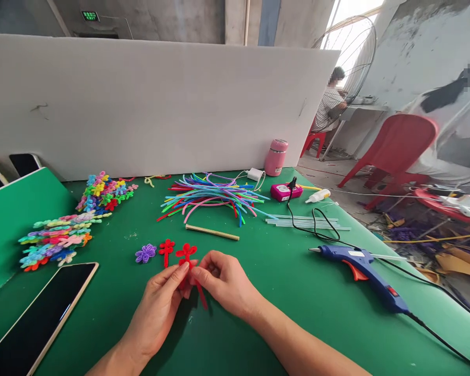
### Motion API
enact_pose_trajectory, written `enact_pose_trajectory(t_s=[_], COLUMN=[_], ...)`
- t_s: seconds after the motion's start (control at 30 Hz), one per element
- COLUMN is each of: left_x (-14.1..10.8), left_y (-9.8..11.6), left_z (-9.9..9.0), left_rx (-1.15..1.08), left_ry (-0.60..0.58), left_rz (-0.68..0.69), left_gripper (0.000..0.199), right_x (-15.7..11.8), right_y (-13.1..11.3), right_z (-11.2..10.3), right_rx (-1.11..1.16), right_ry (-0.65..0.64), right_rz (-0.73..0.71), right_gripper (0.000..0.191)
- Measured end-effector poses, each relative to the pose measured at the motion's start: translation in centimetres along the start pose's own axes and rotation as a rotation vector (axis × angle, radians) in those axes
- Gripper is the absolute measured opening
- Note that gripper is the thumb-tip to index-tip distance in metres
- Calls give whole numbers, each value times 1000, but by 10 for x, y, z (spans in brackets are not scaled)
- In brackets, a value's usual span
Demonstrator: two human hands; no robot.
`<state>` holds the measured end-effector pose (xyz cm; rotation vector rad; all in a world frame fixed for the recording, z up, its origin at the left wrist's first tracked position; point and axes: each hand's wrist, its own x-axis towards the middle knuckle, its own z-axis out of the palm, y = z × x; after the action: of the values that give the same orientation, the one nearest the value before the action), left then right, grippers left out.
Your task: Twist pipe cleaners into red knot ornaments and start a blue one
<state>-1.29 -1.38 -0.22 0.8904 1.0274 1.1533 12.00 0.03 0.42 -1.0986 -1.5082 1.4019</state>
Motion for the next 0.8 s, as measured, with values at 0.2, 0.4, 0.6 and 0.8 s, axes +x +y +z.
enact_pose_trajectory(t_s=[0.2, 0.4, 0.6, 0.8], left_x=[-1, 1, 0, -2], left_y=[1, 5, 5, 6], left_z=[1, -1, -1, 2], left_rx=[-54, -57, 44, 60], left_ry=[-60, -54, -56, -141], left_rz=[-18, -28, -37, -86], left_gripper=[25, 21, 20, 18], right_x=[-1, 0, 1, 2], right_y=[-1, 2, 0, 0], right_z=[4, 0, 1, 2], right_rx=[153, 111, 208, 394], right_ry=[-50, -10, -14, -51], right_rz=[-46, -23, -46, -14], right_gripper=[28, 31, 29, 33])
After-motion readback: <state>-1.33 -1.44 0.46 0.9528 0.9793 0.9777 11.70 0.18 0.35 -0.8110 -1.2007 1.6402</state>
